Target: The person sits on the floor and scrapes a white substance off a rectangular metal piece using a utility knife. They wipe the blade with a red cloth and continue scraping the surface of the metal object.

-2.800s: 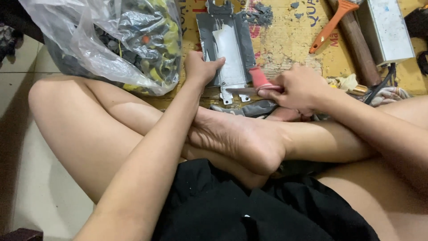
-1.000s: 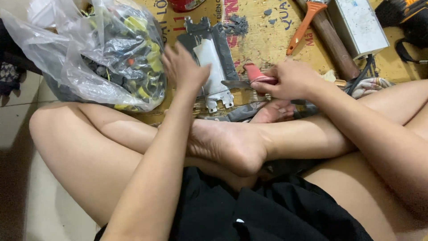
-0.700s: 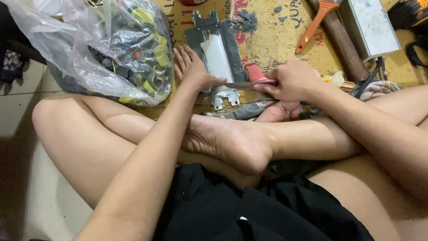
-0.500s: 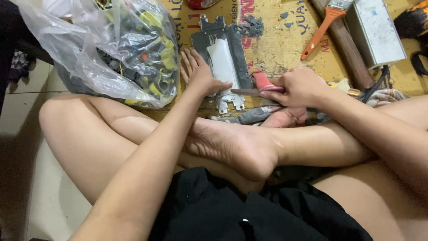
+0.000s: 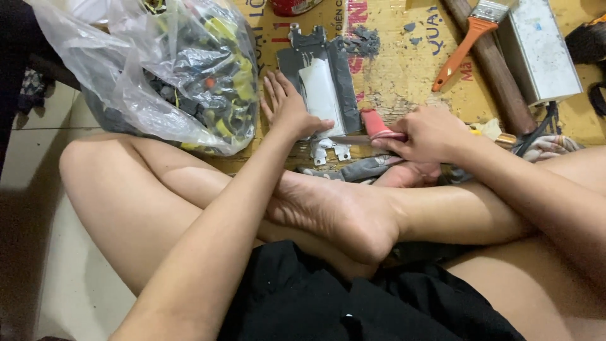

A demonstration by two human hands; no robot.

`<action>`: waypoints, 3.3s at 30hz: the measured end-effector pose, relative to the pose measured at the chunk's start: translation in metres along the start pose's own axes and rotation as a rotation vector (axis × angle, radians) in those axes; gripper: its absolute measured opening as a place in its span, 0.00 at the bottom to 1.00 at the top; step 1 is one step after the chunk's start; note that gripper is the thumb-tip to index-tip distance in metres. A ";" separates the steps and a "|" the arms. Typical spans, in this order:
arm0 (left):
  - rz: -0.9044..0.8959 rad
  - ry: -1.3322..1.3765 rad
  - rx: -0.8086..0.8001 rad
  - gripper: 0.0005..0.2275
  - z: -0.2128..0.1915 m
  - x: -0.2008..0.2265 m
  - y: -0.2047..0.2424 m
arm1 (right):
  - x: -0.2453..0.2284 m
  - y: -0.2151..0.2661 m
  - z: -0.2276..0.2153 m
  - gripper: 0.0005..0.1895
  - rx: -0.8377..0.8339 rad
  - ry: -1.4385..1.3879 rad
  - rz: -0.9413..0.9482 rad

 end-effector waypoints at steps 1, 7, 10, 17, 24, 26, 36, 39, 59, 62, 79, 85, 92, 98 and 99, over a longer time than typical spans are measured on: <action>0.000 0.001 0.001 0.70 -0.001 0.000 0.001 | -0.001 -0.002 0.000 0.27 0.000 0.001 0.000; 0.002 0.002 0.005 0.69 -0.003 0.002 0.006 | 0.009 -0.006 0.006 0.28 0.012 0.059 0.035; 0.008 0.012 -0.004 0.69 -0.003 0.003 0.004 | 0.012 -0.006 0.006 0.28 -0.007 0.039 0.051; -0.006 0.013 -0.013 0.69 -0.005 0.005 0.006 | 0.002 0.002 0.002 0.26 -0.019 0.054 0.076; -0.008 0.007 -0.015 0.68 0.000 0.001 0.004 | 0.013 -0.003 0.008 0.27 0.014 0.042 0.070; -0.006 0.014 -0.009 0.68 -0.001 0.001 0.004 | 0.008 -0.001 0.005 0.27 0.012 0.040 0.063; 0.040 0.101 -0.023 0.69 -0.009 0.008 0.017 | 0.011 -0.009 0.010 0.27 -0.005 0.013 0.027; 0.018 0.093 -0.052 0.72 -0.009 0.009 0.020 | 0.005 -0.011 0.005 0.27 0.029 0.044 -0.024; -0.055 -0.083 -0.180 0.78 0.000 0.015 0.008 | 0.004 -0.020 0.005 0.31 -0.071 0.006 -0.058; -0.054 -0.085 -0.178 0.79 0.004 0.013 0.007 | 0.003 -0.023 0.005 0.31 -0.105 -0.022 -0.083; -0.094 -0.061 -0.108 0.80 0.006 0.013 0.003 | 0.008 -0.032 0.011 0.28 -0.186 -0.075 -0.109; -0.092 -0.069 -0.092 0.80 0.005 0.012 0.002 | 0.009 -0.029 0.014 0.27 -0.182 -0.079 -0.129; -0.090 -0.035 -0.066 0.80 0.008 0.013 0.003 | 0.002 -0.001 0.008 0.30 -0.073 -0.009 -0.152; -0.080 -0.004 -0.024 0.79 0.012 0.011 0.003 | 0.001 0.006 0.003 0.29 0.015 0.070 -0.144; -0.102 -0.003 -0.026 0.79 0.008 0.007 0.004 | -0.002 0.002 0.002 0.30 0.003 0.092 -0.127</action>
Point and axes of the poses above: each hand's wrist, its own y-axis away from the middle knuckle, its own z-axis out of the palm, x = y × z, the point moved 9 cm from there along -y, towards the middle knuckle, and after that the axes turned 8 degrees about -y, right-handed, at the moved point
